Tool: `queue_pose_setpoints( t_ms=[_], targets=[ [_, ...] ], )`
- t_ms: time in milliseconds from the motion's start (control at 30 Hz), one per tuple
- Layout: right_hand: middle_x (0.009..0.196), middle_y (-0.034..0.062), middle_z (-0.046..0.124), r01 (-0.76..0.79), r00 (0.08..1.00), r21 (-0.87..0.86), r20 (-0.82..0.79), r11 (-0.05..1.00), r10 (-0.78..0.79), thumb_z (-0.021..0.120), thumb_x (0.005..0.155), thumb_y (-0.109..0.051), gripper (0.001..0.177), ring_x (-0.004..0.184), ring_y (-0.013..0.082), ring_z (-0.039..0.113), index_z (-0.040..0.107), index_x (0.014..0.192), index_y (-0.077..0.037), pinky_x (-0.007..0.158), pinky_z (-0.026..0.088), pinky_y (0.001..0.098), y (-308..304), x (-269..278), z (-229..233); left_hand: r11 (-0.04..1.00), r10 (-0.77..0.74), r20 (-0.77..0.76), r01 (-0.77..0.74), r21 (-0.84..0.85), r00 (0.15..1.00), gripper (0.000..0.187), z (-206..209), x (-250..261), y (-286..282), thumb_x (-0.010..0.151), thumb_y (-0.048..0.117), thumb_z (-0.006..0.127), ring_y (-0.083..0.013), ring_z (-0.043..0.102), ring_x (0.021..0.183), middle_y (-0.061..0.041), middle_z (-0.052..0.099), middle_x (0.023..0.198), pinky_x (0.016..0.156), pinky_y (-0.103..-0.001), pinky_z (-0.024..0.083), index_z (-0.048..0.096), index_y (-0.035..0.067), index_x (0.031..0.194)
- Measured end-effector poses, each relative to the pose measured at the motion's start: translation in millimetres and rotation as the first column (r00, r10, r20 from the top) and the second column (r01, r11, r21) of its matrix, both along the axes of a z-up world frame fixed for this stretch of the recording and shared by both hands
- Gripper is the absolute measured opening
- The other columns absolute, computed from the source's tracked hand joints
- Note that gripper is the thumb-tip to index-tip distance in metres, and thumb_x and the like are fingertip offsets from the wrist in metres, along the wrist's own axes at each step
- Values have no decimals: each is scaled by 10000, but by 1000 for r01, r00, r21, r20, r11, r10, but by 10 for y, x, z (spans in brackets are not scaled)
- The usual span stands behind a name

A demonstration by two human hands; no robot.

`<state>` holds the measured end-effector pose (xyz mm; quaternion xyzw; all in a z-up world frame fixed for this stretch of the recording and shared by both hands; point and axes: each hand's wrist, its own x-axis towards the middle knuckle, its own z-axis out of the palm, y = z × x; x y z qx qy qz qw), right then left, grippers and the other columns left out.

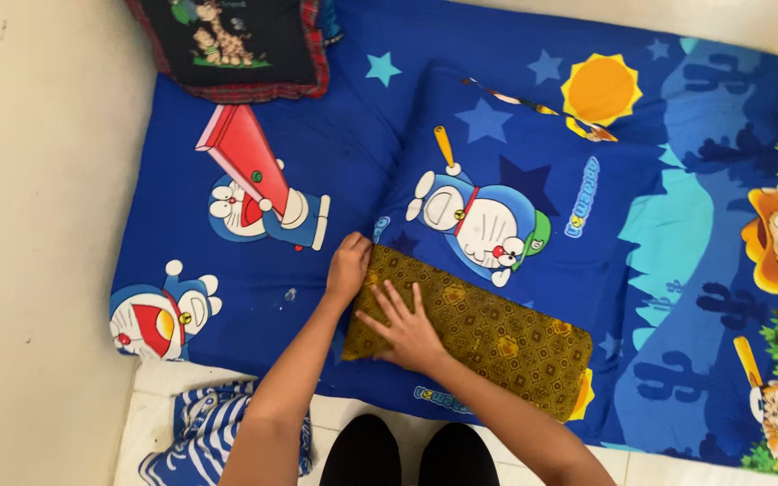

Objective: The person puts a blue neck pillow into a small pillowcase and then inserts a patterned square pillow into a blue cartoon-themed pillowcase by hand.

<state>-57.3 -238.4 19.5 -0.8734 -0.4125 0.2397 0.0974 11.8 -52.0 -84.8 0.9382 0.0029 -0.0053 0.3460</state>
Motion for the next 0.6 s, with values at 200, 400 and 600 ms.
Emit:
queue_pose_setpoints(
  t_ms=[200, 400, 600],
  targets=[
    [1510, 120, 479, 75, 955, 183, 269, 980, -124, 751, 786, -184, 689, 1485, 248, 366, 519, 1434, -145, 1143, 126, 798, -291, 206, -12, 979, -9, 242, 57, -193, 970, 367, 237, 179, 64, 777, 55, 711, -451, 598, 1036, -213, 611, 1099, 839, -499, 511, 567, -35, 1103],
    [1477, 86, 551, 198, 943, 376, 178, 905, -280, 751, 715, -6, 699, 1433, 260, 460, 534, 1370, -117, 1164, 175, 747, -494, 155, 45, 996, -11, 62, 17, -92, 998, 192, 326, 202, -23, 868, 16, 680, -429, 638, 993, -166, 661, 1088, 808, -499, 522, 608, 23, 1046],
    [1429, 110, 620, 445, 867, 572, -84, 689, -490, 691, 700, 125, 712, 1356, 324, 565, 557, 1353, -126, 1179, 252, 708, -653, 281, 98, 995, -22, 222, 44, -93, 975, 142, 458, -136, 110, 891, 14, 667, -432, 629, 979, -206, 641, 1040, 791, -482, 524, 609, -25, 1015]
  ],
)
